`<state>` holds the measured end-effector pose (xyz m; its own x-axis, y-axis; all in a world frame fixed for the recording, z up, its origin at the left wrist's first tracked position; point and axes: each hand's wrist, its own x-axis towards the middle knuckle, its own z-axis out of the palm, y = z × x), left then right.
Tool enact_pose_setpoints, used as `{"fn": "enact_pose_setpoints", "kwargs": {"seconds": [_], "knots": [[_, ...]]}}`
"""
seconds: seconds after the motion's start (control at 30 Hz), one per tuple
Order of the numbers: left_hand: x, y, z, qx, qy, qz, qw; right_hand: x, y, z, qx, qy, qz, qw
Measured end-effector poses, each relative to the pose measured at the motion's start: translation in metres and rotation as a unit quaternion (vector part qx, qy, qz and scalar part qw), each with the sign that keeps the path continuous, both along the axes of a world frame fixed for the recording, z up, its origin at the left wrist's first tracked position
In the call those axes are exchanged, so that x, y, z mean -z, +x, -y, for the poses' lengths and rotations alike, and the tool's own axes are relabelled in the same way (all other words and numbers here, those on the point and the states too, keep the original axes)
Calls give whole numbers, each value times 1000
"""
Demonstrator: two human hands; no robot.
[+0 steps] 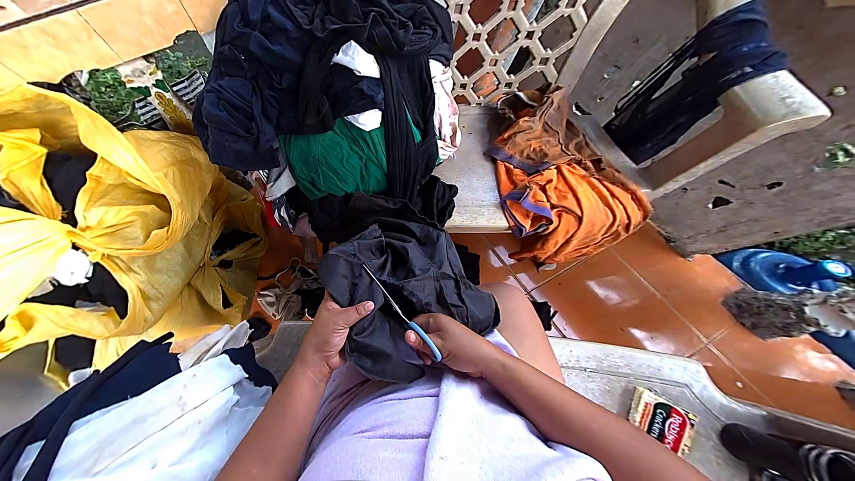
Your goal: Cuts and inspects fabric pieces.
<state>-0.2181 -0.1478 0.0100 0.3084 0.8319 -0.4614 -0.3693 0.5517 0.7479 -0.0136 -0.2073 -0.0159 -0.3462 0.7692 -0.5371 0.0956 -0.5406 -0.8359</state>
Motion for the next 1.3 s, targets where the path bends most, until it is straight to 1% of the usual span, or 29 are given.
{"fn": "enact_pose_setpoints", "kwargs": {"seconds": [0.17,0.4,0.7,0.8,0.97,1.3], "knots": [[-1,-1,8,7,-12,18,1000,-3,-4,-4,-4,-27,-14,1000],[1,-3,12,11,-18,16,1000,-2,-3,-5,-17,-26,-12,999],[5,-13,14,9,-8,-14,1000,-7,9,-3,-79,-64,4,995],[5,-13,18,21,-26,-14,999,-3,5,-7,-93,-56,3,994],[7,-12,23,39,-33,2,999,1,1,-16,-117,-34,38,992],[6,-19,26,60,-41,5,997,0,6,-13,-106,-5,71,992]]}}
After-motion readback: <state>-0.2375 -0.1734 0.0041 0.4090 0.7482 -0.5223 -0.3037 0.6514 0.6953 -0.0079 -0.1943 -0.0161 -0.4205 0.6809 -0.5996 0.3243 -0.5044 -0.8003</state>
